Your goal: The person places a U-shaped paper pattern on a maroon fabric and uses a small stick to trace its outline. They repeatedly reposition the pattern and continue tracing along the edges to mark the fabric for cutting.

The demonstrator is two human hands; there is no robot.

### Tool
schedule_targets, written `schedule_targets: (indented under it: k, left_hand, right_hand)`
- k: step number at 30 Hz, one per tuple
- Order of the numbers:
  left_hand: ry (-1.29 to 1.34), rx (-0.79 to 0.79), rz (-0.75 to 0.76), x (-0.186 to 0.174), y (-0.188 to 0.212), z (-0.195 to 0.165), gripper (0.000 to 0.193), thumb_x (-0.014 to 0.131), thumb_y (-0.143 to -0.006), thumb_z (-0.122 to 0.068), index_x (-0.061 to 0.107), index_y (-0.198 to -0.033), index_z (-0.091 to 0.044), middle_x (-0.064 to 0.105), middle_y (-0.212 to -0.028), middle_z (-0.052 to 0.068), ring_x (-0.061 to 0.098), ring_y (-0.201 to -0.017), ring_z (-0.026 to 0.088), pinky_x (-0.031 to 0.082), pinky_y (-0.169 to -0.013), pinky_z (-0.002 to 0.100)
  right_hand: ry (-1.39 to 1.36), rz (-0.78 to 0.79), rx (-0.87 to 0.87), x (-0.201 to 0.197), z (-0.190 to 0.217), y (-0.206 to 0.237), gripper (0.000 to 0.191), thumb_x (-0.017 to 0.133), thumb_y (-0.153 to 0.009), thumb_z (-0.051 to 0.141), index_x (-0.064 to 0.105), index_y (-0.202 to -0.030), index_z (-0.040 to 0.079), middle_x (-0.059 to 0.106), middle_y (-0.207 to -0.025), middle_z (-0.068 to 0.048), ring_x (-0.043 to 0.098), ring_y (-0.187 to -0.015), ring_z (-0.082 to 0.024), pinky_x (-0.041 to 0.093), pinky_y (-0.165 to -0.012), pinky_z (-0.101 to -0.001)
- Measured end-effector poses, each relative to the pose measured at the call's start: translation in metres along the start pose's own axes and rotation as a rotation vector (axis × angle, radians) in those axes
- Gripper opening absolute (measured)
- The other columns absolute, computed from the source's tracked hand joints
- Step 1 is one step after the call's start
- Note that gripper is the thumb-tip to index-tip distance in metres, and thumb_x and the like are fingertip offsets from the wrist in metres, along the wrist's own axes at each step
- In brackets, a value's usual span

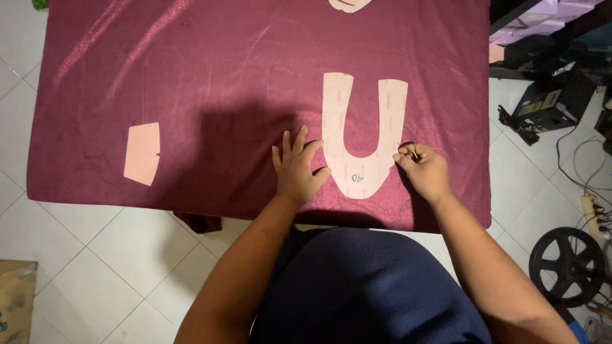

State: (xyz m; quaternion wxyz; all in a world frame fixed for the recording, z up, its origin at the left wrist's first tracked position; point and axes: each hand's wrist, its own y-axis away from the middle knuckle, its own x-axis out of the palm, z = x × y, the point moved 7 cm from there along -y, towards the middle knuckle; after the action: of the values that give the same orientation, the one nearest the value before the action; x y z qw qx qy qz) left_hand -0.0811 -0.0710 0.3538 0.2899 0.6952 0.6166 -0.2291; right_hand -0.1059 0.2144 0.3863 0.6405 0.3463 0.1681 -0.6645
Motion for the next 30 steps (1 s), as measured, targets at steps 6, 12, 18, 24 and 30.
schedule_targets:
  k: [6, 12, 18, 24, 30]
  left_hand:
    - [-0.005, -0.016, 0.026, -0.0020, -0.0009, -0.0030, 0.064, 0.079, -0.078, -0.032, 0.061, -0.138, -0.021, 0.024, -0.167, 0.012, 0.007, -0.156, 0.042, -0.003, -0.120, 0.067]
    - [0.010, -0.018, 0.038, -0.0020, 0.0001, -0.0036, 0.063, 0.078, -0.080, -0.033, 0.062, -0.140, -0.022, 0.023, -0.168, 0.012, 0.006, -0.157, 0.040, -0.004, -0.121, 0.067]
    - [-0.009, -0.022, 0.053, -0.0012, -0.0003, -0.0034, 0.064, 0.079, -0.080, -0.034, 0.061, -0.140, -0.023, 0.023, -0.168, 0.011, 0.006, -0.156, 0.041, -0.003, -0.121, 0.067]
    - [-0.001, -0.017, 0.049, -0.0013, -0.0013, -0.0058, 0.064, 0.078, -0.080, -0.033, 0.061, -0.141, -0.026, 0.023, -0.168, 0.011, 0.007, -0.156, 0.041, -0.003, -0.121, 0.067]
    - [-0.024, -0.028, 0.074, 0.0030, -0.0040, -0.0050, 0.063, 0.076, -0.082, -0.033, 0.059, -0.142, -0.027, 0.020, -0.169, 0.012, 0.005, -0.156, 0.041, -0.004, -0.120, 0.067]
  right_hand:
    - [0.003, 0.004, -0.040, -0.0015, 0.0010, -0.0018, 0.027, 0.080, -0.089, 0.018, 0.073, -0.111, 0.004, 0.069, -0.081, -0.001, 0.060, -0.071, -0.008, 0.050, -0.068, -0.0253]
    - [0.075, 0.021, -0.045, -0.0029, 0.0000, -0.0029, 0.040, 0.080, -0.088, 0.019, 0.072, -0.125, 0.007, 0.071, -0.084, -0.001, 0.063, -0.074, -0.010, 0.052, -0.072, -0.0269]
    - [0.029, 0.033, -0.059, -0.0020, 0.0015, -0.0023, 0.043, 0.079, -0.088, 0.020, 0.070, -0.128, 0.008, 0.071, -0.085, 0.000, 0.063, -0.075, -0.009, 0.051, -0.072, -0.0258]
    - [0.024, 0.038, -0.082, -0.0025, 0.0000, -0.0047, 0.040, 0.079, -0.089, 0.019, 0.072, -0.126, 0.007, 0.068, -0.082, 0.000, 0.060, -0.073, -0.009, 0.050, -0.071, -0.0255]
    - [0.022, 0.038, -0.067, -0.0033, -0.0060, -0.0052, 0.039, 0.080, -0.088, 0.019, 0.073, -0.125, 0.007, 0.066, -0.080, 0.000, 0.058, -0.072, -0.009, 0.049, -0.070, -0.0259]
